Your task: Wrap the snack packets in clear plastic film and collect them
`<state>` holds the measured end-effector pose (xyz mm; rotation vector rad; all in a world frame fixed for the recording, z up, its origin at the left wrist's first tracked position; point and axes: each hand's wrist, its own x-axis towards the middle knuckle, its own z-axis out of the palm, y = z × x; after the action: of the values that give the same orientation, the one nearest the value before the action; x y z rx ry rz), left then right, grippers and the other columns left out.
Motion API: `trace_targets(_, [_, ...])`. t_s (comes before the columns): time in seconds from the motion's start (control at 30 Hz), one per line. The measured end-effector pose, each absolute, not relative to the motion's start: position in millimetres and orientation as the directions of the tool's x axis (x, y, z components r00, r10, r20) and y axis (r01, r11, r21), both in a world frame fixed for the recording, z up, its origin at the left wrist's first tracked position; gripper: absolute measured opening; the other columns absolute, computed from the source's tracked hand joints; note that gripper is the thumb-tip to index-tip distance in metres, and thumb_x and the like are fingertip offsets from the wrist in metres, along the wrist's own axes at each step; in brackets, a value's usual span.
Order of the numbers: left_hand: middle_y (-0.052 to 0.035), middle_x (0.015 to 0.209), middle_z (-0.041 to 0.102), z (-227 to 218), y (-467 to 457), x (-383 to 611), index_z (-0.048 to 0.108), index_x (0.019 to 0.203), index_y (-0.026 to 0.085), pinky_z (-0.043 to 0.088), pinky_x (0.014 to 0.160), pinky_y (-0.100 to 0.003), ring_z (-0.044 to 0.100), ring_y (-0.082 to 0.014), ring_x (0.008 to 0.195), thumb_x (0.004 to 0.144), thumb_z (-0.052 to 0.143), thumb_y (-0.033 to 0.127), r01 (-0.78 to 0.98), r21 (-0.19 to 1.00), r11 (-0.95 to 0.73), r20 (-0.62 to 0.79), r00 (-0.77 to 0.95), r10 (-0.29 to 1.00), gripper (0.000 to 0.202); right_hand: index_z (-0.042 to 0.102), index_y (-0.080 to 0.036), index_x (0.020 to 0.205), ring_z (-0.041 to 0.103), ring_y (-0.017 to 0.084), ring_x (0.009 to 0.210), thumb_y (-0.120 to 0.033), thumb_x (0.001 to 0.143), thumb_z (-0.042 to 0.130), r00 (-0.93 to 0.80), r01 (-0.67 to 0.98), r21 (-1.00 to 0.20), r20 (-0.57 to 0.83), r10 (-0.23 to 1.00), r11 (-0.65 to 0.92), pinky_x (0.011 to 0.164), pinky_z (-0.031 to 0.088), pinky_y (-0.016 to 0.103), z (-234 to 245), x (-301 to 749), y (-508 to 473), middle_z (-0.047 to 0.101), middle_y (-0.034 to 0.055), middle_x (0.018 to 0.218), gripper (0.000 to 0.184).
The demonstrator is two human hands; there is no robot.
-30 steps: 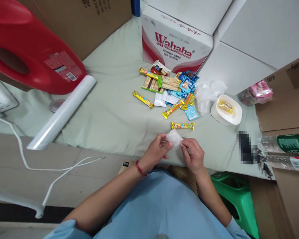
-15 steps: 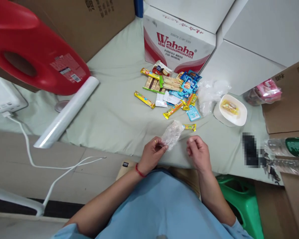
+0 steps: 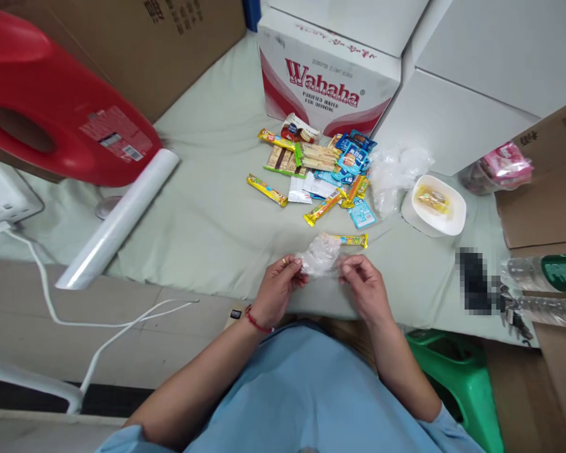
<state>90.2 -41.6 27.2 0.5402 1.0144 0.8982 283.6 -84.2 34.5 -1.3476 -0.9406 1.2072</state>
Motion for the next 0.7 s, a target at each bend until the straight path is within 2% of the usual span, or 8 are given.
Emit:
trace_targets(0.1, [0.0012,0.072,0.064,23,-44,85,0.065,0.074,0.018,0.049,0.066,-0.024,0.060,-0.0122,0.069,0.068,0.090,0.052,-0.469,0.721,0.510,-0.456,0.232,0.859,0.043,0.066,-0.024,0.090,0.058,0.015,0.075,-0.053,0.084,0.080,0.186,-0.201,-0.941,-0.309,0.933,-0.272,0.067,0.051,0.028,30,297,-88,0.068,0.0023,0.095,0.033])
trace_targets(0.2, [0.0003,0.074,0.064,17,-51,80,0.070,0.074,0.018,0.048,0.071,-0.025,0.057,-0.0123,0.072,0.077,0.085,0.051,-0.414,0.819,0.397,-0.342,0.204,0.918,0.037,0.067,-0.024,0.101,0.061,0.018,0.082,-0.057,0.085,0.078,0.165,-0.059,-0.945,-0.327,0.931,-0.321,0.068,0.053,0.030,29,306,-92,0.069,0.0049,0.100,0.038])
trace_targets(0.33, [-0.0043,0.090,0.072,15,-60,74,0.074,0.077,0.019,0.049,0.081,-0.028,0.063,-0.0162,0.086,0.093,0.071,0.042,-0.173,0.976,0.131,-0.081,0.268,0.960,0.028,0.064,-0.025,0.123,0.063,0.025,0.107,-0.058,0.085,0.076,0.317,0.312,-0.931,-0.086,0.944,-0.190,0.087,0.055,0.040,36,309,-91,0.068,0.0102,0.122,0.052])
trace_targets(0.43, [-0.0078,0.103,0.075,19,-64,70,0.077,0.086,0.020,0.050,0.084,-0.030,0.068,-0.0185,0.095,0.098,0.064,0.034,-0.031,0.997,-0.074,0.080,0.342,0.936,0.022,0.063,-0.026,0.131,0.061,0.029,0.114,-0.052,0.080,0.083,0.249,0.545,-0.834,0.064,0.966,-0.085,0.092,0.054,0.043,37,302,-79,0.067,0.0115,0.126,0.060])
trace_targets(0.5, [-0.0090,0.105,0.076,22,-67,67,0.076,0.088,0.020,0.051,0.084,-0.031,0.070,-0.0192,0.095,0.098,0.062,0.031,0.041,0.983,-0.181,0.149,0.407,0.901,0.021,0.066,-0.026,0.131,0.064,0.027,0.105,-0.044,0.085,0.078,0.159,0.593,-0.805,0.085,0.984,-0.026,0.089,0.055,0.042,32,295,-68,0.070,0.0099,0.117,0.050])
trace_targets(0.6, [-0.0073,0.086,0.073,25,-72,64,0.069,0.078,0.019,0.050,0.077,-0.032,0.066,-0.0187,0.082,0.101,0.054,0.038,0.106,0.968,-0.226,0.153,0.465,0.872,0.034,0.075,-0.026,0.113,0.065,0.022,0.085,-0.031,0.094,0.064,0.055,0.563,-0.825,0.091,0.994,0.045,0.080,0.055,0.038,22,284,-55,0.071,0.0063,0.098,0.023])
trace_targets(0.7, [-0.0030,0.071,0.061,27,-71,64,0.061,0.075,0.021,0.046,0.065,-0.031,0.056,-0.0172,0.068,0.106,0.037,0.051,0.172,0.985,-0.030,-0.018,0.270,0.963,0.049,0.079,-0.026,0.103,0.065,0.021,0.084,-0.025,0.096,0.061,-0.004,0.522,-0.841,0.167,0.986,0.145,0.079,0.055,0.036,20,275,-50,0.070,0.0052,0.092,0.019])
